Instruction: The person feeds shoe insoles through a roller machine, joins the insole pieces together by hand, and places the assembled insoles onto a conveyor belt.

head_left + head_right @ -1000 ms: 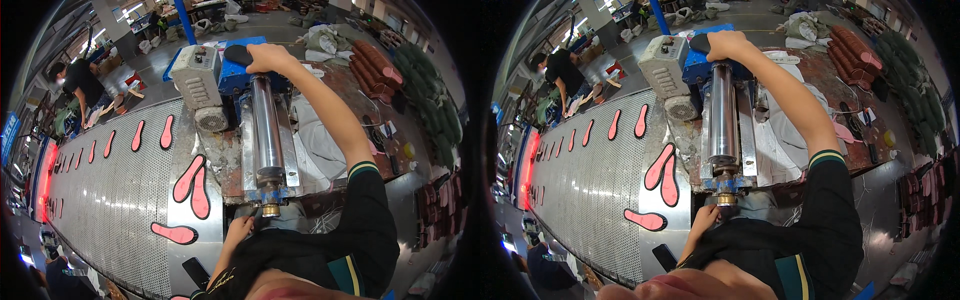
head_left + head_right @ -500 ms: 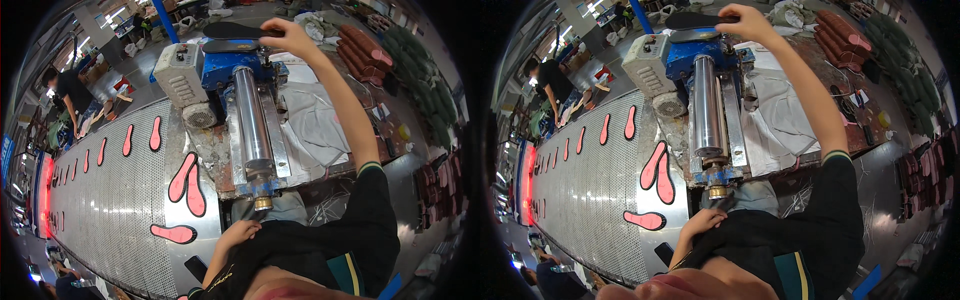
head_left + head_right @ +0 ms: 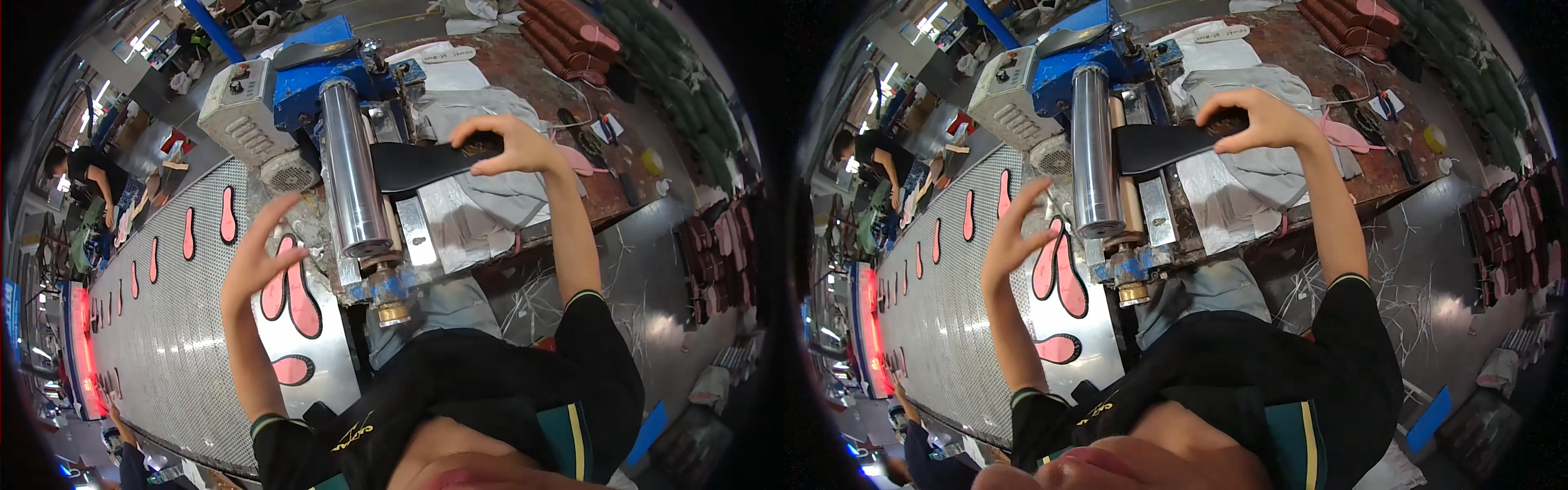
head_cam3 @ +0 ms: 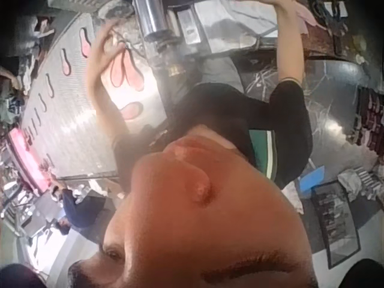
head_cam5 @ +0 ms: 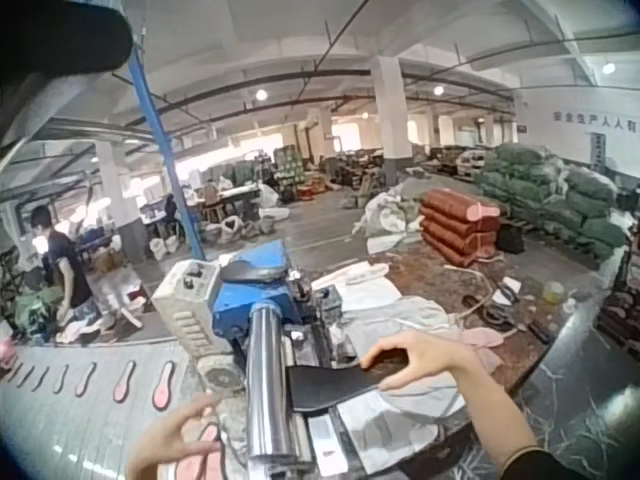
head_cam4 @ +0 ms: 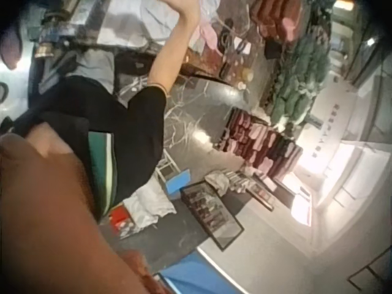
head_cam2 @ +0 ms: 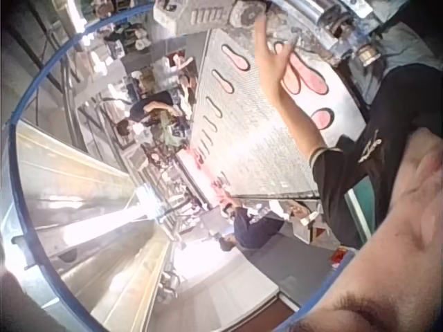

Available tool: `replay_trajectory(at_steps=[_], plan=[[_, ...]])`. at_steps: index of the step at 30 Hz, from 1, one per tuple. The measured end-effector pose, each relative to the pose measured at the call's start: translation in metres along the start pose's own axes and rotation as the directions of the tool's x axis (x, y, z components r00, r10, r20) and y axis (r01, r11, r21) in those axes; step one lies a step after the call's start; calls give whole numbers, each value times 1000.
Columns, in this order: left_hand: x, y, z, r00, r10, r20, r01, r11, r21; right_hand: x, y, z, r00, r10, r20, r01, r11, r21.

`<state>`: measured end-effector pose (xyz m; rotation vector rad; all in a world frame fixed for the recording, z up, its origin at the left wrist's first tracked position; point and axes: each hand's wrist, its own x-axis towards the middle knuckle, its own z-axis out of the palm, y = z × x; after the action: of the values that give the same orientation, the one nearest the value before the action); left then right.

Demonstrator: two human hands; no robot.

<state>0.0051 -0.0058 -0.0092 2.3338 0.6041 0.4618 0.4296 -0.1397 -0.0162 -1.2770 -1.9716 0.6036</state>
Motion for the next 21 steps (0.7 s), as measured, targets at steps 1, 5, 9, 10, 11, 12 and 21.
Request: replay_trajectory(at_steps=[1,5,9,10,11,12,21], plan=[[15,6,-5,1000,-3,-1,3,1000,11,6,-6,8,1000,-10,-4,10,1000,6],[46,16,-12,978,172,117,-193,961,198,4,-12,52,859,-173,-481,55,967,-250],[44,15,-18,974,151,166,-198,926,321,-43,47,117,736,297,-609,-292,950,110],[42,12,-20,974,164,158,-211,912,351,-54,69,136,726,355,-589,-340,930,141],[42,11,-22,975,160,155,-206,911,356,-65,87,153,714,415,-564,-391,904,170],[39,10,-24,982,121,145,-166,920,354,-75,98,170,722,412,-556,-384,907,174],[-17,-64,-26,994,-104,45,99,989,108,-65,107,201,722,343,-601,-597,747,-291]])
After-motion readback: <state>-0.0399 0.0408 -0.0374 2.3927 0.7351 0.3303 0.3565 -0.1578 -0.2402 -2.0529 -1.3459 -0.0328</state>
